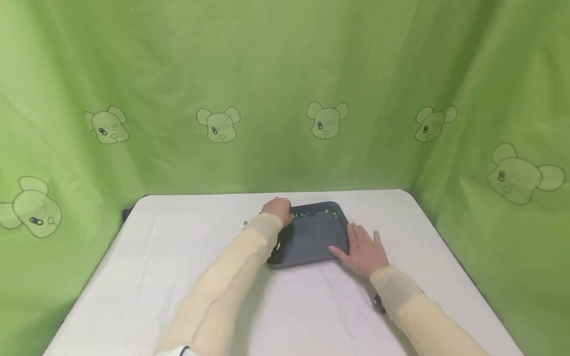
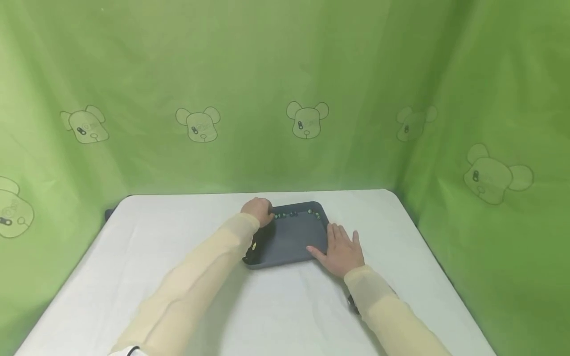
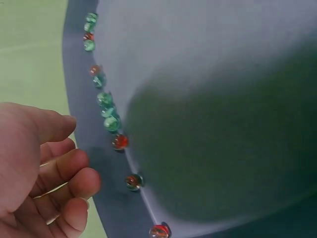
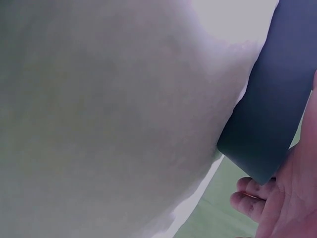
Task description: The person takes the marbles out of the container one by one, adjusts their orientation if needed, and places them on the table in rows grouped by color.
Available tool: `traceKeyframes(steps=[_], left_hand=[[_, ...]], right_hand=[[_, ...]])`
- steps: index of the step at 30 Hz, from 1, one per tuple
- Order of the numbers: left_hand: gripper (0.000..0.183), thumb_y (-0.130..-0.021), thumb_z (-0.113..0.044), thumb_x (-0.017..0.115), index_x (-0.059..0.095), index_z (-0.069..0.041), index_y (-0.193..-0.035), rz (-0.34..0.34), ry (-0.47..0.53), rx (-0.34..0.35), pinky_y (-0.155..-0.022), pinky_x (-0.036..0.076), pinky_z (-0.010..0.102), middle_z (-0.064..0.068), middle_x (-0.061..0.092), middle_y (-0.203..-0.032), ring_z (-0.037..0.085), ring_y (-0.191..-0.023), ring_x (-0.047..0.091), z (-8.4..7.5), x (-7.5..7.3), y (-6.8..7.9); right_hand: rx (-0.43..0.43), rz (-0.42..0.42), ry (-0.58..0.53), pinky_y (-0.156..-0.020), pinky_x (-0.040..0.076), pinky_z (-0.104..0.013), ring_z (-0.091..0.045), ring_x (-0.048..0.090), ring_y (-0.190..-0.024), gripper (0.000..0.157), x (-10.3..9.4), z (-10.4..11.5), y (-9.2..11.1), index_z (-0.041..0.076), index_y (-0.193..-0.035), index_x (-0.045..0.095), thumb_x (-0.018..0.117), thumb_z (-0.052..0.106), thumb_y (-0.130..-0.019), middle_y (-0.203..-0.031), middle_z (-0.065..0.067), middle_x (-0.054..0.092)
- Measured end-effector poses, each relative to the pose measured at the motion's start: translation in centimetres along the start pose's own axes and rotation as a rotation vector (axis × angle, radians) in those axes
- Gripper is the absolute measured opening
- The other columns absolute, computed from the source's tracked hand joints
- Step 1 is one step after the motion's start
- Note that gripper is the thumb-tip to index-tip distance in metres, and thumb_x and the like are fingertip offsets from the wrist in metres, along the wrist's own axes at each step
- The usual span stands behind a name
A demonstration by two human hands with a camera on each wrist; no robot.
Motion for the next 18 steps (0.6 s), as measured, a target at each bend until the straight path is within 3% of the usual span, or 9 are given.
traceKeyframes(steps=[6, 13, 18], left_hand=[[0.018, -0.088, -0.027, 0.065, 0.071, -0.011, -0.095, 0.011, -0.073, -0.008, -0.070, 0.057, 0.037, 0.003, 0.072, -0.089, 0.020, -0.079, 0.067, -0.6, 0.6, -1.1], [0.013, -0.090, -0.017, 0.061, 0.071, -0.011, -0.094, 0.019, -0.066, -0.009, -0.066, 0.057, 0.036, 0.003, 0.070, -0.082, 0.018, -0.072, 0.066, -1.3, 2.3, -2.1], [0.012, -0.089, -0.013, 0.061, 0.072, -0.011, -0.093, 0.009, -0.047, -0.016, -0.065, 0.057, 0.034, 0.003, 0.071, -0.080, 0.017, -0.070, 0.066, -1.1, 2.7, -2.2]], right_hand=[[0.000, -0.004, 0.001, -0.109, 0.009, -0.067, -0.040, 0.030, -0.138, 0.105, -0.2, -0.1, 0.0, -0.005, -0.147, 0.028, 0.027, 0.080, -0.086, -0.150, -0.024, 0.033], [0.002, -0.020, 0.011, -0.109, 0.011, -0.067, -0.040, 0.032, -0.137, 0.104, -0.2, 0.0, 0.3, -0.005, -0.146, 0.030, 0.027, 0.080, -0.086, -0.149, -0.023, 0.035], [-0.002, -0.025, 0.015, -0.109, 0.012, -0.067, -0.039, 0.033, -0.137, 0.104, -0.1, 0.2, 0.2, -0.005, -0.146, 0.030, 0.028, 0.079, -0.086, -0.149, -0.022, 0.036]])
Point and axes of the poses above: each hand's wrist, its own y-axis away from the middle knuckle, its own x-axis out of the palm, z = x × y, the point moved 6 cm from there along -y, towards the middle knuckle
